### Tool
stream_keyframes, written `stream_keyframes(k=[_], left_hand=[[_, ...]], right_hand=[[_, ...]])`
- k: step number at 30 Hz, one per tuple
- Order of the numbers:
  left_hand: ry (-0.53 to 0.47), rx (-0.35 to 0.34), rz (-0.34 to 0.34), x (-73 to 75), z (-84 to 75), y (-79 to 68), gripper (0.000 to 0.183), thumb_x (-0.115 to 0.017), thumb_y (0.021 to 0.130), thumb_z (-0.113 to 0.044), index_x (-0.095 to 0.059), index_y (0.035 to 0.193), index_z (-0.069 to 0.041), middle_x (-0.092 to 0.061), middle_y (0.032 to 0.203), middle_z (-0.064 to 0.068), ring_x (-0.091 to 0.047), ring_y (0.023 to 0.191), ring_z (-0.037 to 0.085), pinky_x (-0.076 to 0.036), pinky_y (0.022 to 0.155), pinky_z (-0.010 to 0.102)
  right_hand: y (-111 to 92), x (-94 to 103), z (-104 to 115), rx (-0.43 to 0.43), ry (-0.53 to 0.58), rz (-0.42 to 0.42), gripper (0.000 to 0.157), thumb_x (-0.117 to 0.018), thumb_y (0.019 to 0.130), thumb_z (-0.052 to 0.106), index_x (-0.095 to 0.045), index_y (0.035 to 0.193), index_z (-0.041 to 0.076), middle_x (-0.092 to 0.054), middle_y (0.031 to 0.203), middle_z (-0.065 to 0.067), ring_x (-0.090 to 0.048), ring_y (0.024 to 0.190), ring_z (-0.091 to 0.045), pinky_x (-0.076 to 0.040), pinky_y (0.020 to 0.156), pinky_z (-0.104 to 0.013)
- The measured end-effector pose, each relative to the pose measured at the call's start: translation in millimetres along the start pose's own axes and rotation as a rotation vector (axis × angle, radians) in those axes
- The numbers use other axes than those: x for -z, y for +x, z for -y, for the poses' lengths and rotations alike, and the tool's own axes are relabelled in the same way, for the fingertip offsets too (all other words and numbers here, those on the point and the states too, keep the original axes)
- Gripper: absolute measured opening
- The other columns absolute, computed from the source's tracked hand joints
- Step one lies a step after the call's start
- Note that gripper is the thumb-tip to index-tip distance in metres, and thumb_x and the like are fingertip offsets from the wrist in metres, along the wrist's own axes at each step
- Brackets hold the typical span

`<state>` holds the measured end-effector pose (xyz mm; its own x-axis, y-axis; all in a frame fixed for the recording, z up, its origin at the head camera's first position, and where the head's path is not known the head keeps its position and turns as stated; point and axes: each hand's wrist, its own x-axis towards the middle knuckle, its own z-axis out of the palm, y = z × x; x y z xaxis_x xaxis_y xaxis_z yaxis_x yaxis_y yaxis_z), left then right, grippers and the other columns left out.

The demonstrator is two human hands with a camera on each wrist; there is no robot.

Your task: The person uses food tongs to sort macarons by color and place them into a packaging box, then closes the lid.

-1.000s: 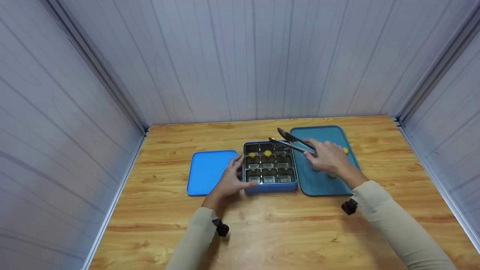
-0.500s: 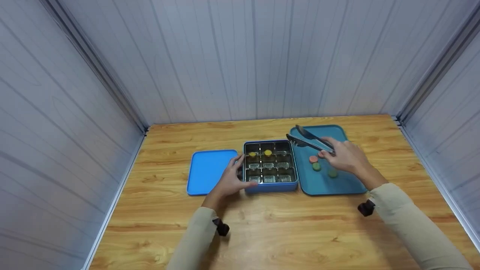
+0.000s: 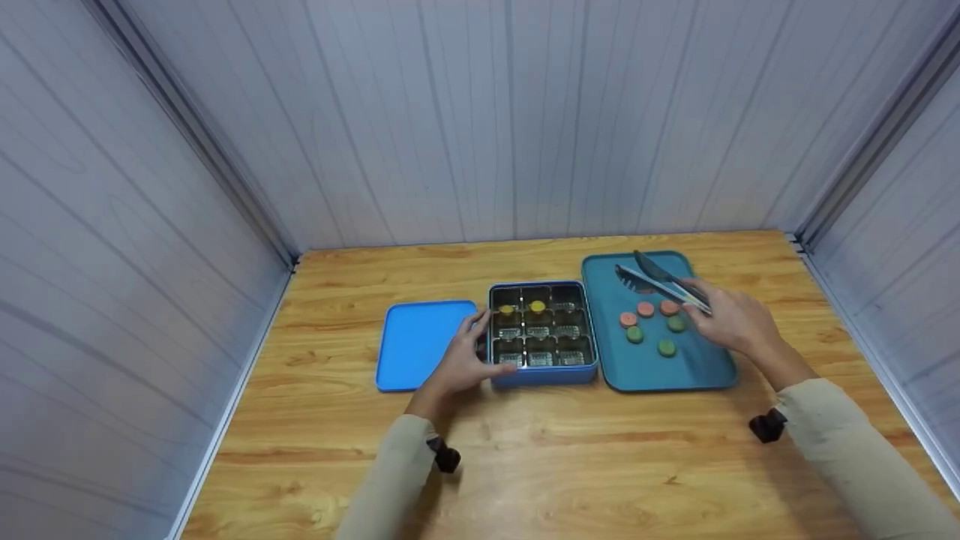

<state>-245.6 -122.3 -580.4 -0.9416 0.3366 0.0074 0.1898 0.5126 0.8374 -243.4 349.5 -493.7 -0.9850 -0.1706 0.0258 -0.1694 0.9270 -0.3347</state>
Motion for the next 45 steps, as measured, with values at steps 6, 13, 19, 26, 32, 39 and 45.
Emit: stream_keyframes(k=[6,13,19,26,32,39,45], left_hand=[[0.034,0.011,0.008,-0.5,0.5,0.5,0.120,-0.098,0.088,-0.041,-0.027,0.181,-0.012,-0.023,0.185,0.023,-0.027,0.172,0.051,-0.036,0.134,0.071],[0.039,0.017,-0.012,-1.5,0.7,1.4,0.120,-0.099,0.086,-0.037,-0.028,0.180,-0.013,-0.025,0.185,0.022,-0.027,0.172,0.051,-0.035,0.136,0.070],[0.039,0.016,-0.002,-1.9,0.9,1.2,0.120,-0.099,0.086,-0.038,-0.028,0.180,-0.013,-0.025,0.185,0.021,-0.026,0.173,0.051,-0.036,0.135,0.070],[0.017,0.009,0.001,-1.7,0.7,0.3,0.122,-0.099,0.087,-0.040,-0.026,0.181,-0.012,-0.024,0.185,0.023,-0.025,0.173,0.051,-0.035,0.135,0.070],[0.020,-0.024,-0.010,-2.8,4.8,0.6,0.121,-0.098,0.087,-0.040,-0.028,0.180,-0.008,-0.026,0.184,0.025,-0.029,0.170,0.054,-0.037,0.132,0.074],[0.020,-0.018,0.000,-2.7,5.1,0.5,0.120,-0.098,0.089,-0.040,-0.026,0.181,-0.010,-0.024,0.185,0.022,-0.029,0.171,0.051,-0.039,0.133,0.070],[0.027,-0.009,0.003,-2.1,4.1,0.3,0.120,-0.098,0.088,-0.040,-0.027,0.180,-0.011,-0.022,0.186,0.022,-0.027,0.173,0.051,-0.037,0.134,0.070]], right_hand=[[-8,3.0,-15,-0.031,-0.010,-0.012,0.056,-0.060,0.116,0.037,-0.056,0.163,0.007,-0.052,0.066,-0.006,-0.047,0.056,-0.020,-0.034,0.050,-0.035],[-15,7.0,-32,-0.047,-0.003,0.000,0.054,-0.060,0.115,0.034,-0.055,0.162,0.007,-0.055,0.070,-0.008,-0.047,0.057,-0.022,-0.034,0.052,-0.035],[-23,10.0,-48,-0.062,0.000,0.010,0.054,-0.060,0.114,0.034,-0.055,0.159,0.004,-0.060,0.076,-0.014,-0.050,0.060,-0.024,-0.035,0.051,-0.036],[-27,12.2,-58,-0.090,-0.007,0.004,0.057,-0.058,0.116,0.038,-0.054,0.161,0.004,-0.058,0.074,-0.012,-0.049,0.060,-0.024,-0.035,0.051,-0.036],[-27,7.7,-64,-0.096,-0.022,0.007,0.055,-0.057,0.115,0.038,-0.056,0.159,0.005,-0.066,0.081,-0.018,-0.055,0.065,-0.027,-0.037,0.053,-0.037],[-26,-0.4,-71,-0.104,0.003,0.025,0.055,-0.059,0.115,0.036,-0.056,0.159,0.003,-0.070,0.090,-0.023,-0.057,0.069,-0.029,-0.039,0.055,-0.038],[-27,-6.5,-76,-0.121,0.009,0.054,0.055,-0.058,0.115,0.035,-0.055,0.159,0.002,-0.071,0.095,-0.024,-0.058,0.071,-0.029,-0.040,0.057,-0.038]])
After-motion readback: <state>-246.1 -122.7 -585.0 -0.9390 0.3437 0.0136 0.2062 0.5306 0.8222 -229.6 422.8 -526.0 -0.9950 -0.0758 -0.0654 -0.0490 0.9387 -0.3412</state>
